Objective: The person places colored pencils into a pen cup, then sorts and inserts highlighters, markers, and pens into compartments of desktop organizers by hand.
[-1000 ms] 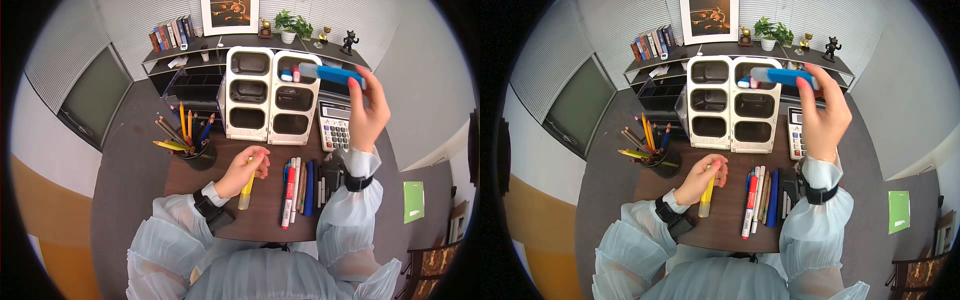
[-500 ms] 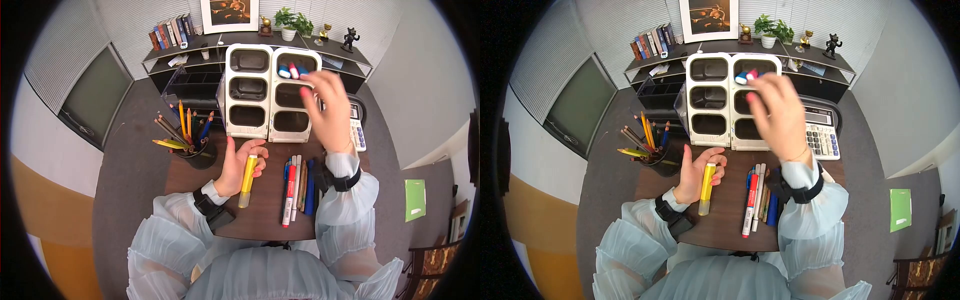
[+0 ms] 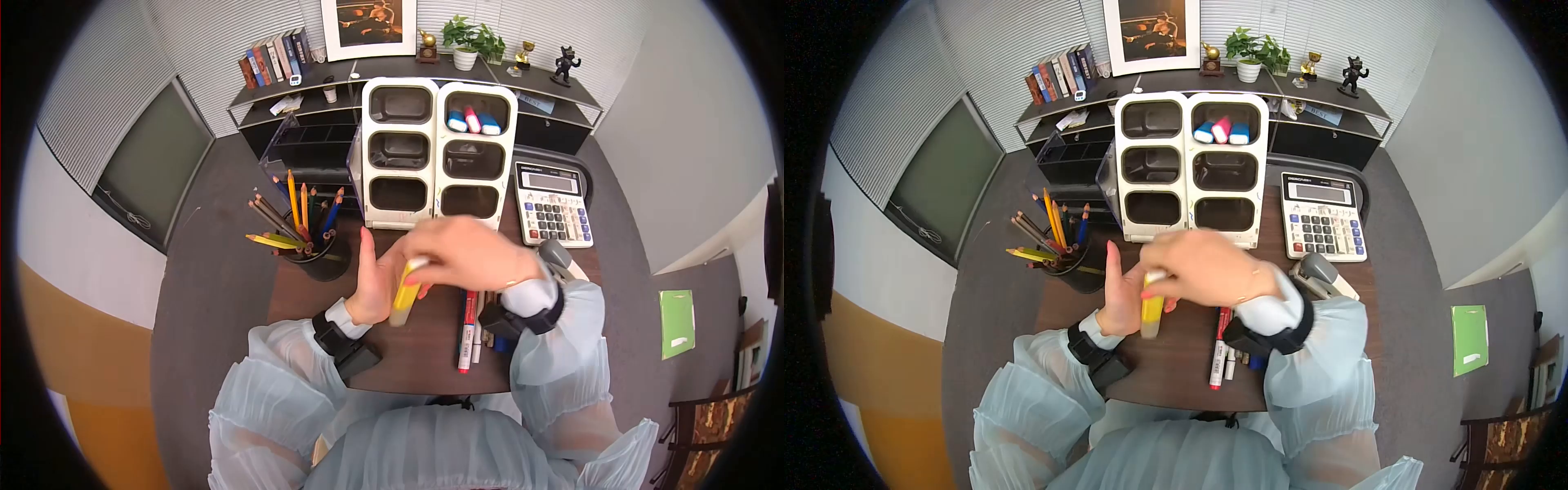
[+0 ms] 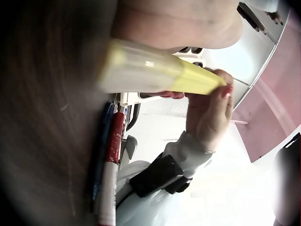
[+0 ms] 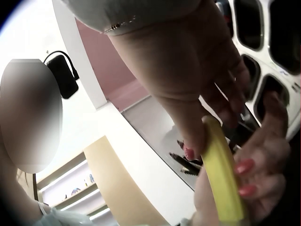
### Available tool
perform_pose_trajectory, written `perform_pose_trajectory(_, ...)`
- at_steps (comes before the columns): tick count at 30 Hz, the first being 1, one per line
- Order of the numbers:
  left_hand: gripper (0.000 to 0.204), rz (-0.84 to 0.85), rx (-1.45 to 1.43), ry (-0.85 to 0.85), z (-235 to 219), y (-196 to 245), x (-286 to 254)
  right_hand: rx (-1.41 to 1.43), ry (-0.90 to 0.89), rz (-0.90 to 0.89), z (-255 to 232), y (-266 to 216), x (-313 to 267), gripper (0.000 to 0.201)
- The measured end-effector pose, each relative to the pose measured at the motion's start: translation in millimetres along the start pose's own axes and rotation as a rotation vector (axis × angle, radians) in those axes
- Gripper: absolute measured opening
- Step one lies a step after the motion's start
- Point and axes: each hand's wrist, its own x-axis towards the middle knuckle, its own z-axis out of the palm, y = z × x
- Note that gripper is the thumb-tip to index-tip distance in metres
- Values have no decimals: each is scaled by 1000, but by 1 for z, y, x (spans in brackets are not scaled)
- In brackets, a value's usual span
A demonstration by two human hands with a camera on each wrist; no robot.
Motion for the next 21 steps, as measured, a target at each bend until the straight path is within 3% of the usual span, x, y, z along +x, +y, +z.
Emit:
perform_pose_trajectory(1,98,17,-33,15,4,2,2,28,85,-29,-14,-1,-2,22)
perform_pose_trajectory(3,96,40,-69,38,5,2,3,59,416,143,-41,-10,-13,23)
perform_pose_trajectory(5,88,39,-45,39,2,1,4,122,894,152,-56,-5,-23,25)
perform_pose_trajectory(7,83,44,-61,15,2,0,4,-1,1211,160,-65,15,-29,25)
perform_pose_trajectory(8,84,35,-61,20,2,0,4,-5,1211,162,-67,20,-29,25)
perform_pose_trajectory(10,85,23,-61,23,2,-1,5,-329,1282,198,-68,30,-28,22)
perform_pose_trajectory(16,82,20,-10,31,2,1,3,-534,1013,282,-51,50,-13,27)
perform_pose_trajectory(19,65,1,5,25,4,0,4,-502,924,279,-46,52,-11,30)
perform_pose_trajectory(21,43,40,543,48,6,-8,4,-467,919,295,-48,46,-11,34)
